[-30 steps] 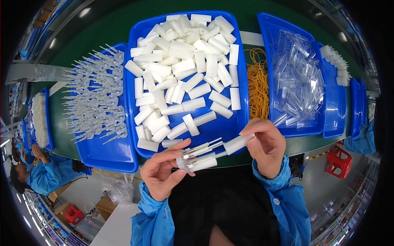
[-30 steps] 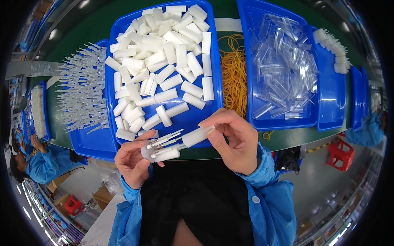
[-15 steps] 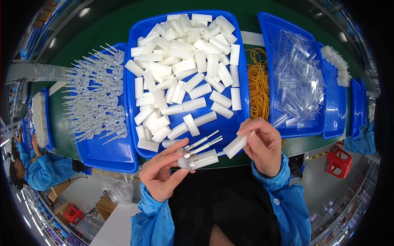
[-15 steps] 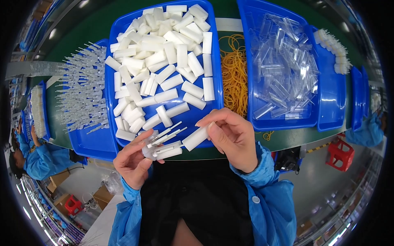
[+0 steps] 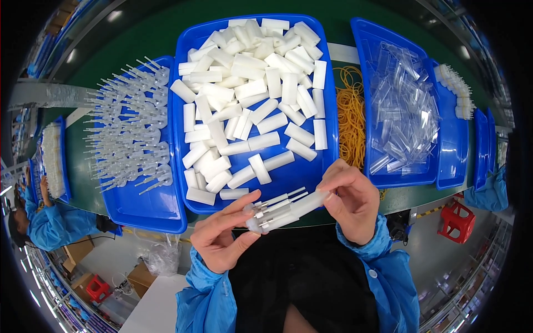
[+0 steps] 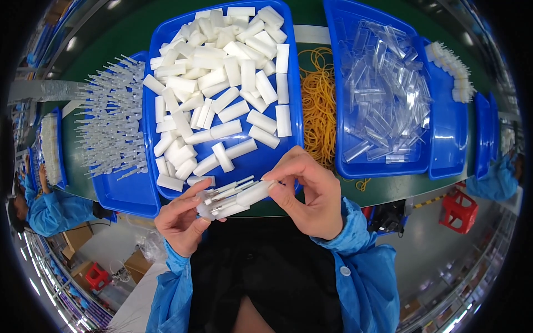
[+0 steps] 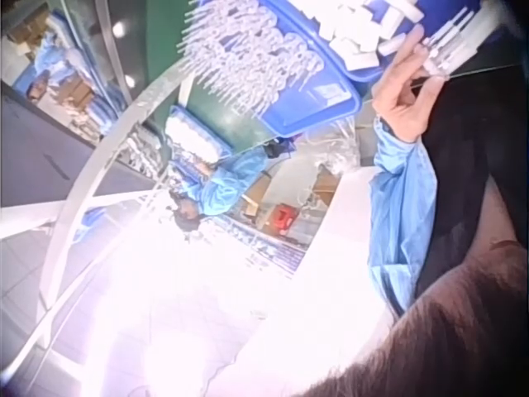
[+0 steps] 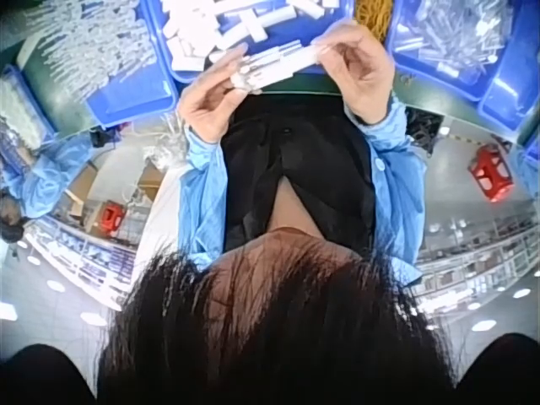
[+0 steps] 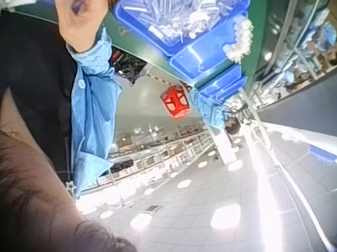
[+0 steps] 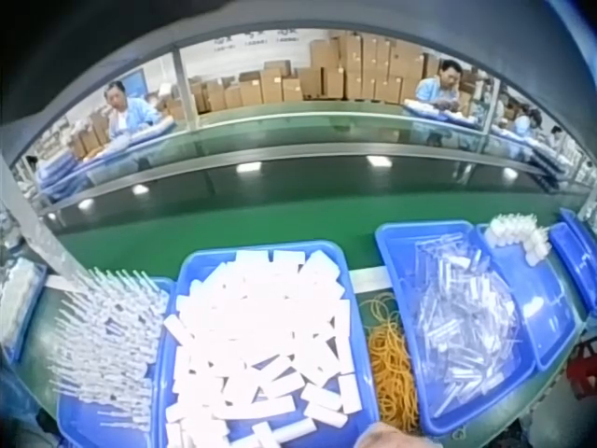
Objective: The person assembles parts by sliding white foam sleeves onto the pins of a base component, placing clear plastic covers over the foam sleeves by hand, and securing the assembly with a rubber band.
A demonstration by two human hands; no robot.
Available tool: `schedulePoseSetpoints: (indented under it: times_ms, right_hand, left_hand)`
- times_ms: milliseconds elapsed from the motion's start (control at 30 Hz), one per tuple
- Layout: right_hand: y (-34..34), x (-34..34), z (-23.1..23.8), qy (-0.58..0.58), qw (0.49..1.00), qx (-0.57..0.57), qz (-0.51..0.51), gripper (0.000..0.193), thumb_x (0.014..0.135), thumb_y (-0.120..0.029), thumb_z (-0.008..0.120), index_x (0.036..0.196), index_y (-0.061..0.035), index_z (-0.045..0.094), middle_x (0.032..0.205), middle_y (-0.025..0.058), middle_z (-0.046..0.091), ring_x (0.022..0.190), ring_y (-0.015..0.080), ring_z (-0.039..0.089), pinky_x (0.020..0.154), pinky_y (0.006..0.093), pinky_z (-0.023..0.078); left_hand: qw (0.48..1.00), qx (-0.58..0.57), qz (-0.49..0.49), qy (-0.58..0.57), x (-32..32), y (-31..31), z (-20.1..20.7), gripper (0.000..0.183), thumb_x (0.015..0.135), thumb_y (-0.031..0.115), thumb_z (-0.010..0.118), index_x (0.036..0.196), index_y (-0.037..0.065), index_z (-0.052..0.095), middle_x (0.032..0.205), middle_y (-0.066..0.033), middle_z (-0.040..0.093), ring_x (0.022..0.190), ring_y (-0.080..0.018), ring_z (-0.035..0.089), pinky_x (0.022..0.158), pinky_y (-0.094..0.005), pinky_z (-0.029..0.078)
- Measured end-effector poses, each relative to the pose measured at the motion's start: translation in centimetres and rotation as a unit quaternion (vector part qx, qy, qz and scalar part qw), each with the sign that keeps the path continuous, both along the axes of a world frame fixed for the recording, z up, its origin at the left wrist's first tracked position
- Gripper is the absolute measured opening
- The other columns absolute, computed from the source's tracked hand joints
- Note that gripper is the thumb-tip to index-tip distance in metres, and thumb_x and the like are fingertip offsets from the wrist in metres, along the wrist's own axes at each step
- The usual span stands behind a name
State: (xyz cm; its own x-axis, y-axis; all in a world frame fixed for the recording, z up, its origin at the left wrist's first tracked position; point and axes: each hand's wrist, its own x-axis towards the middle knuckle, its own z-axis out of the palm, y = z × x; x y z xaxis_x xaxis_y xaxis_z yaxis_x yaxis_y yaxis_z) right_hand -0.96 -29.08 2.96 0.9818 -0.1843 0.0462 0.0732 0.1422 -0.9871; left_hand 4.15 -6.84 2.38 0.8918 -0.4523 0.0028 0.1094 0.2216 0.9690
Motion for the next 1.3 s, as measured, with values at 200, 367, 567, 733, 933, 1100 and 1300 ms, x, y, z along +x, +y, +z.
schedulePoseSetpoints:
  times_ms: [200, 367, 567, 733, 933, 1100, 1300]
  right_hand:
    - [-0.1, 0.0, 0.3, -0.018, 0.998, -0.060, -0.003, 0.014, 0.080, 0.002, 0.063, 0.093, -0.0002, 0.060, 0.086, 0.0073, 0.054, 0.069, 0.0095, 0.045, 0.062, 0.0207, 0.037]
    - [0.1, 0.0, 0.1, 0.021, 0.999, 0.046, -0.013, 0.015, 0.077, 0.000, 0.066, 0.092, -0.0018, 0.062, 0.084, 0.0075, 0.056, 0.068, 0.0102, 0.045, 0.059, 0.0213, 0.037]
    - [0.4, 0.7, 0.7, -0.044, 0.990, -0.129, 0.039, 0.016, 0.074, 0.000, 0.068, 0.089, -0.0042, 0.065, 0.084, 0.0073, 0.063, 0.072, 0.0152, 0.051, 0.059, 0.0228, 0.039]
    - [0.2, 0.8, 0.8, -0.058, 0.987, -0.137, 0.056, 0.018, 0.073, 0.001, 0.068, 0.091, -0.0044, 0.065, 0.085, 0.0083, 0.065, 0.075, 0.0193, 0.053, 0.063, 0.0261, 0.043]
    - [1.6, 0.5, 1.0, -0.118, 0.935, -0.334, 0.029, 0.025, 0.068, 0.002, 0.070, 0.091, -0.0036, 0.065, 0.089, 0.0094, 0.064, 0.076, 0.0244, 0.054, 0.065, 0.0282, 0.045]
    - [1.0, 0.8, 1.7, -0.137, 0.919, -0.369, -0.014, 0.025, 0.066, 0.002, 0.067, 0.090, -0.0031, 0.064, 0.093, 0.0071, 0.065, 0.076, 0.0244, 0.055, 0.067, 0.0306, 0.046]
    - [3.2, 2.7, -0.8, -0.108, 0.858, -0.499, -0.059, 0.026, 0.067, -0.012, 0.074, 0.086, -0.0011, 0.060, 0.081, 0.0096, 0.060, 0.072, 0.0251, 0.054, 0.059, 0.0322, 0.045]
  left_hand:
    - [0.999, 0.026, 0.014, -0.016, -0.1, 0.2, -0.1, 0.031, 0.071, 0.001, 0.073, 0.100, -0.004, 0.063, 0.110, -0.0295, 0.057, 0.099, -0.0321, 0.061, 0.078, -0.0323, 0.052]
    - [0.998, 0.056, 0.015, -0.028, -0.1, 0.1, 0.2, 0.031, 0.070, 0.001, 0.073, 0.100, -0.004, 0.063, 0.110, -0.0279, 0.058, 0.097, -0.0282, 0.063, 0.077, -0.0291, 0.051]
    - [0.997, 0.072, -0.010, -0.036, 0.0, -0.3, 0.2, 0.032, 0.071, 0.000, 0.073, 0.101, -0.004, 0.063, 0.110, -0.0273, 0.058, 0.096, -0.0258, 0.063, 0.073, -0.0261, 0.052]
    - [0.999, 0.019, 0.032, 0.005, -0.1, -0.5, 0.3, 0.032, 0.071, -0.001, 0.072, 0.102, -0.004, 0.062, 0.111, -0.0277, 0.057, 0.098, -0.0277, 0.062, 0.074, -0.0279, 0.054]
    - [0.995, 0.074, -0.042, -0.047, 0.4, 0.0, 0.2, 0.035, 0.072, -0.002, 0.071, 0.105, -0.006, 0.060, 0.114, -0.0290, 0.055, 0.101, -0.0301, 0.060, 0.079, -0.0332, 0.054]
    - [0.998, -0.038, 0.041, 0.009, 0.2, 0.7, -0.6, 0.034, 0.074, -0.002, 0.069, 0.106, -0.005, 0.059, 0.117, -0.0310, 0.052, 0.103, -0.0332, 0.058, 0.082, -0.0372, 0.052]
    - [0.971, -0.118, 0.181, 0.100, 0.4, 2.7, -1.3, 0.053, 0.072, 0.012, 0.063, 0.121, 0.000, 0.047, 0.126, -0.0311, 0.043, 0.100, -0.0394, 0.058, 0.066, -0.0375, 0.057]
